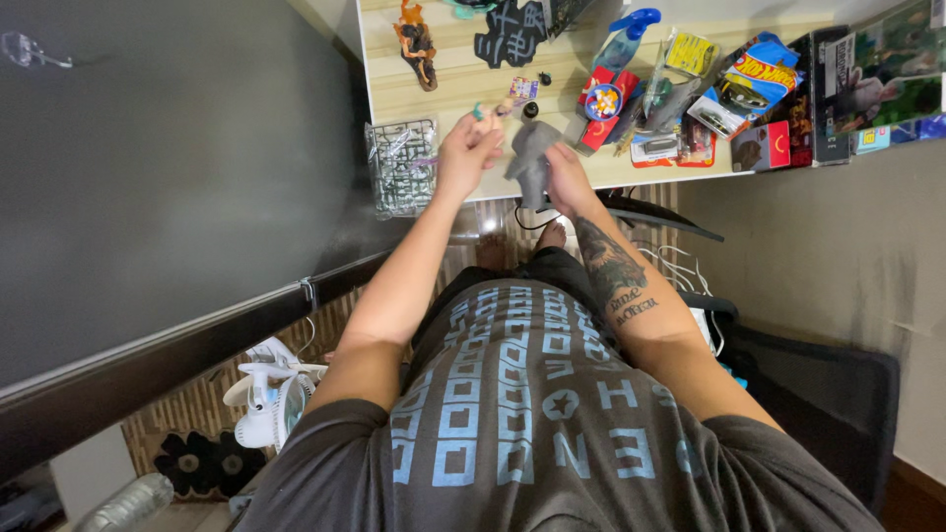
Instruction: The person picks up various toy figurines and accessories from a shelf and wipes them with a cloth.
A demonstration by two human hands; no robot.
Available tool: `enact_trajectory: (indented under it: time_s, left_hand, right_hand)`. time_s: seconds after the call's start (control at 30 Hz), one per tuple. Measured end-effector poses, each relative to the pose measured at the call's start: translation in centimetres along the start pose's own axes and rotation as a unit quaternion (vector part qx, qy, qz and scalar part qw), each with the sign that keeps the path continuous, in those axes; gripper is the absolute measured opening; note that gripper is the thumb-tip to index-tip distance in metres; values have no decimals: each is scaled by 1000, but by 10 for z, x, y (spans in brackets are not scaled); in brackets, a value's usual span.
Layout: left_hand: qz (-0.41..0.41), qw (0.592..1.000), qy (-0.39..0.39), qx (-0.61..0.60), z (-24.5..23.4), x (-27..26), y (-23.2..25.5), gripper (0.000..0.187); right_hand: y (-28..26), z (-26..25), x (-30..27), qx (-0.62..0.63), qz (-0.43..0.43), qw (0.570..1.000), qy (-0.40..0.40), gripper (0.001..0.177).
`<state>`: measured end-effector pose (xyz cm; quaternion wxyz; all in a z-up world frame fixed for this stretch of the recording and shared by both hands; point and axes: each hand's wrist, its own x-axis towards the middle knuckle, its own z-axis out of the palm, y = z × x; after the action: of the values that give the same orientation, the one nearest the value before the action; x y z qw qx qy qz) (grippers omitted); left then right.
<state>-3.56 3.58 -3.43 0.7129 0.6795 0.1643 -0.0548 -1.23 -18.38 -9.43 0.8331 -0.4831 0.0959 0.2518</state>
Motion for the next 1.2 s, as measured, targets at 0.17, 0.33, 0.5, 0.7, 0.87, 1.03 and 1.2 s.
enact_trajectory:
  time_s: [0.17, 0.33, 0.5, 0.7, 0.87, 1.03, 1.2]
  left_hand:
    - [123, 976, 85, 161, 35, -30, 43, 39]
    - [223, 933, 134, 249, 45, -40, 61, 36]
    - [224, 911, 164, 306, 51, -40, 58, 35]
    - [191, 931, 135, 280, 53, -44, 56, 39]
    - [101, 985, 104, 97, 44, -22, 32, 30]
    - [66, 995, 74, -14, 29, -14, 26, 35]
    - [-30, 996, 86, 13, 19, -21, 34, 42]
  right_hand:
    - [-12, 30, -4, 11, 28, 999, -26, 21]
    - [-27, 40, -10, -46, -67, 996, -46, 20]
    - [-42, 52, -28, -65, -96, 991, -73, 23]
    - [-33, 45, -31, -48, -93, 992, -71, 23]
    - [-21, 24, -22, -59, -137, 988, -43, 26]
    - [-19, 0, -15, -63, -132, 989, 27, 22]
    - [-24, -8, -20, -187, -57, 980, 34, 22]
